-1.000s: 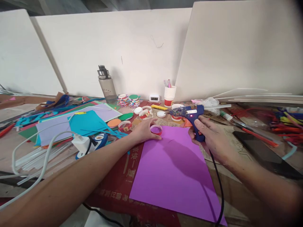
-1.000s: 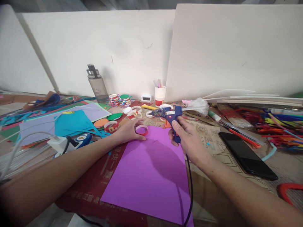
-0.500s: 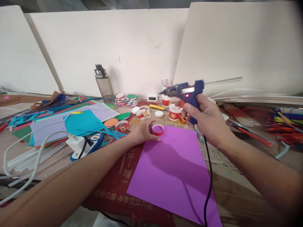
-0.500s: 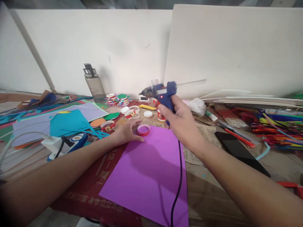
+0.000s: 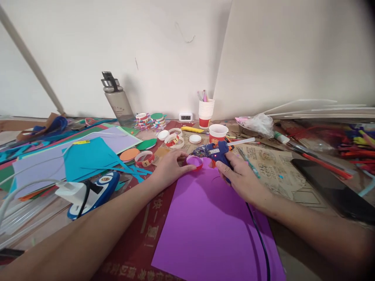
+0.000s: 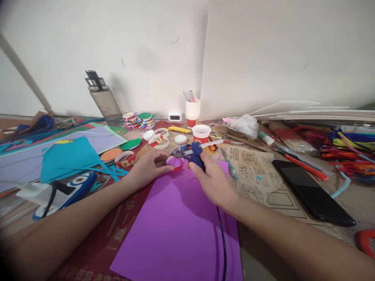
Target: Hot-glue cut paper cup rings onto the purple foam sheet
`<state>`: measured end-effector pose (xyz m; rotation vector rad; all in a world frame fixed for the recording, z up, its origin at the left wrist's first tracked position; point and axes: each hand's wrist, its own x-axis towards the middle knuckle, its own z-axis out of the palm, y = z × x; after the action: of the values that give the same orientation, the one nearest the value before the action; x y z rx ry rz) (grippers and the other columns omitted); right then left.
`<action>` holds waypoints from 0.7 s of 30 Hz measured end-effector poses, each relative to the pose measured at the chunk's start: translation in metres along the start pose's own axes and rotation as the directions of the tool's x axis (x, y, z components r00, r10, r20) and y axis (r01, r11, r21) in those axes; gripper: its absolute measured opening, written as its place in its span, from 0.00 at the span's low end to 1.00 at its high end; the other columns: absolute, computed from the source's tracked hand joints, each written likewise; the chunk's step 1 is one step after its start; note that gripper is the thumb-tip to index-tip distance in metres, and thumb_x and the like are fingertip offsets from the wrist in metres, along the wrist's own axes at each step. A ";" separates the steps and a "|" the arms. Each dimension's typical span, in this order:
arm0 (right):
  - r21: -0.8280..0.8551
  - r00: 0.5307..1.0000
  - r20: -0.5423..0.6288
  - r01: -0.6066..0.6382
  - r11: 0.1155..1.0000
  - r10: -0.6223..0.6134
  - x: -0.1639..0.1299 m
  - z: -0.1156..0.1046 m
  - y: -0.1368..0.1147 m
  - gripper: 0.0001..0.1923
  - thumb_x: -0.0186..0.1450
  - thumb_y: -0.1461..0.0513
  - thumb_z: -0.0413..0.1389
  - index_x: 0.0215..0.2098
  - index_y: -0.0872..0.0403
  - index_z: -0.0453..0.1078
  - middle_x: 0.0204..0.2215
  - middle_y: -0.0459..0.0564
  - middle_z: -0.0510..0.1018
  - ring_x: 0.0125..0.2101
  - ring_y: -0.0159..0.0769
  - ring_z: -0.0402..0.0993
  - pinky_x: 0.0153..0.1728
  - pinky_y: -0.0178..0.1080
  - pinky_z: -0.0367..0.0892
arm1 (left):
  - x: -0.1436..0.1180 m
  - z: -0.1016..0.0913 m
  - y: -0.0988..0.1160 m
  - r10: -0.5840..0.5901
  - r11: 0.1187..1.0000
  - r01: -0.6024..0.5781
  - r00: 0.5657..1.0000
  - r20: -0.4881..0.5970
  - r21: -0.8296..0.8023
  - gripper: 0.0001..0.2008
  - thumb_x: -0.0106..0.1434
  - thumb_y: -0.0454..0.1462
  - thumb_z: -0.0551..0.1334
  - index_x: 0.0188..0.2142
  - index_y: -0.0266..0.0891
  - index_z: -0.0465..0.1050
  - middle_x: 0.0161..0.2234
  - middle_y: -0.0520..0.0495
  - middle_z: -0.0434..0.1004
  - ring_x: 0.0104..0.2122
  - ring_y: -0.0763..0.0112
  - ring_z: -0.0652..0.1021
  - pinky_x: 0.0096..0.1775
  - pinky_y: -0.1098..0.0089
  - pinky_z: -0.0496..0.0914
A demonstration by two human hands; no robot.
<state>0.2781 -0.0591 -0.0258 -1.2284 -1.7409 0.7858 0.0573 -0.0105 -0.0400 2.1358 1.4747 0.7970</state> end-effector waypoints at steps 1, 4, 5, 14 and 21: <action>-0.030 1.000 0.010 -0.004 1.000 0.004 0.000 0.001 0.001 0.14 0.68 0.53 0.50 0.46 0.50 0.69 0.36 0.51 0.77 0.40 0.43 0.73 0.43 0.45 0.68 | 0.000 0.000 0.000 0.011 0.999 -0.011 1.000 -0.010 0.034 0.20 0.53 0.50 0.68 0.40 0.40 0.77 0.43 0.45 0.80 0.45 0.60 0.78 0.48 0.62 0.72; -0.088 0.998 0.049 -0.026 0.996 0.031 -0.001 0.003 0.005 0.15 0.68 0.53 0.48 0.48 0.51 0.67 0.45 0.53 0.77 0.47 0.45 0.72 0.50 0.47 0.65 | -0.001 -0.001 -0.001 0.039 0.997 -0.039 0.999 -0.010 0.061 0.20 0.54 0.49 0.68 0.42 0.41 0.77 0.43 0.46 0.80 0.46 0.60 0.77 0.48 0.63 0.72; -0.099 0.997 0.065 -0.038 0.994 0.044 -0.001 0.003 0.007 0.16 0.69 0.53 0.48 0.50 0.51 0.66 0.47 0.54 0.77 0.49 0.46 0.71 0.50 0.47 0.64 | -0.001 -0.001 -0.001 0.041 0.998 -0.041 0.999 -0.007 0.057 0.20 0.54 0.50 0.68 0.41 0.41 0.77 0.43 0.46 0.80 0.46 0.61 0.77 0.48 0.63 0.72; -0.159 0.990 0.114 -0.059 0.986 0.078 0.002 0.005 0.011 0.19 0.70 0.52 0.46 0.53 0.53 0.64 0.50 0.56 0.77 0.51 0.48 0.72 0.51 0.48 0.64 | -0.002 -0.003 0.001 -0.019 1.000 0.019 0.999 -0.028 0.009 0.22 0.50 0.50 0.70 0.40 0.40 0.76 0.43 0.46 0.80 0.45 0.60 0.78 0.48 0.63 0.72; -0.142 0.990 0.111 -0.065 0.988 0.081 0.002 0.006 0.011 0.20 0.69 0.52 0.47 0.54 0.53 0.63 0.52 0.57 0.76 0.52 0.49 0.70 0.53 0.51 0.62 | -0.002 -0.006 0.001 0.008 1.000 -0.008 0.999 0.031 -0.008 0.20 0.57 0.46 0.66 0.48 0.42 0.76 0.48 0.47 0.79 0.48 0.60 0.77 0.51 0.62 0.70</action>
<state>0.2765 -0.0535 -0.0373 -1.3693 -1.8798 0.8055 0.0536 -0.0122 -0.0352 2.1403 1.4459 0.7673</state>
